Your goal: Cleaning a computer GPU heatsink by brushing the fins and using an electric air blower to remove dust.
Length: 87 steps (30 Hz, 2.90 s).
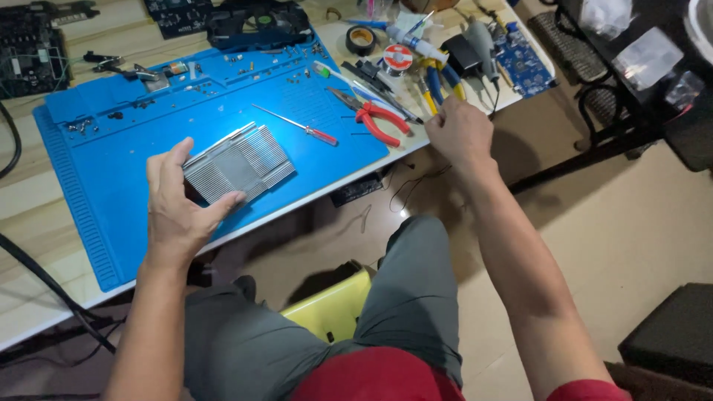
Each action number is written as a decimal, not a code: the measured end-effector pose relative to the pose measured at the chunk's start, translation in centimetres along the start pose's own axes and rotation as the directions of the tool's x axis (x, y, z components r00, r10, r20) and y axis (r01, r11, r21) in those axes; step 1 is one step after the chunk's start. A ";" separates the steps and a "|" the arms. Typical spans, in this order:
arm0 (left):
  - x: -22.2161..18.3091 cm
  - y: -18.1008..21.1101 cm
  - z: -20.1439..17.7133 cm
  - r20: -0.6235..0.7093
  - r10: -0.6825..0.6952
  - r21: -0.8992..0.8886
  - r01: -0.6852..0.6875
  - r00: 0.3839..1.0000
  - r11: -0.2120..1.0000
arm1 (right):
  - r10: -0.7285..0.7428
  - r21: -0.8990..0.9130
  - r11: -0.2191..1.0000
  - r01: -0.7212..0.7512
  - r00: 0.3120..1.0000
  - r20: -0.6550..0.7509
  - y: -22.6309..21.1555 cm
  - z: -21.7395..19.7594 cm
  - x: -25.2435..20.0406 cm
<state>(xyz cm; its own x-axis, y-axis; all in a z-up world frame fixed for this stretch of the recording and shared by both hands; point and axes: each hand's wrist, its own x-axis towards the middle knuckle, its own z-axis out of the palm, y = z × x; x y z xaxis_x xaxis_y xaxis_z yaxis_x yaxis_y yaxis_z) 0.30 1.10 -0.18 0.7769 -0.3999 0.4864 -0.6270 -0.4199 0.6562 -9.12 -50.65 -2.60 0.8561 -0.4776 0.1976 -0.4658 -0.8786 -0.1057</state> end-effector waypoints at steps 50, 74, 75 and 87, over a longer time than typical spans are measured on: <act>-18.4 7.3 12.5 0.812 -0.484 -0.583 0.403 0.327 -0.706 | -0.232 0.738 0.562 0.374 0.927 -0.293 -16.3 0.2 -34.9; -22.2 3.3 16.1 0.808 -0.484 -0.589 0.480 0.336 -0.650 | 0.005 0.819 0.567 0.093 0.993 -0.116 -13.9 2.3 -35.7; -22.2 3.2 16.0 0.814 -0.484 -0.580 0.463 0.320 -0.670 | -0.002 0.825 0.560 0.080 0.995 -0.096 -13.5 2.1 -35.2; -22.1 5.2 14.8 0.785 -0.521 -0.619 0.462 0.335 -0.635 | 0.019 0.701 0.696 0.159 0.971 -0.238 -10.3 1.9 -34.4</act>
<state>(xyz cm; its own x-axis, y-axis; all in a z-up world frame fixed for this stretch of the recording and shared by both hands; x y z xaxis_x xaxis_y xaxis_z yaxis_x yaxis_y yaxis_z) -20.98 -4.30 -16.05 0.5413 -0.5552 -0.6315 0.7933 0.5861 0.1647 -33.34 -25.21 -10.20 0.7690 -0.4799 0.4223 -0.0312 -0.6879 -0.7251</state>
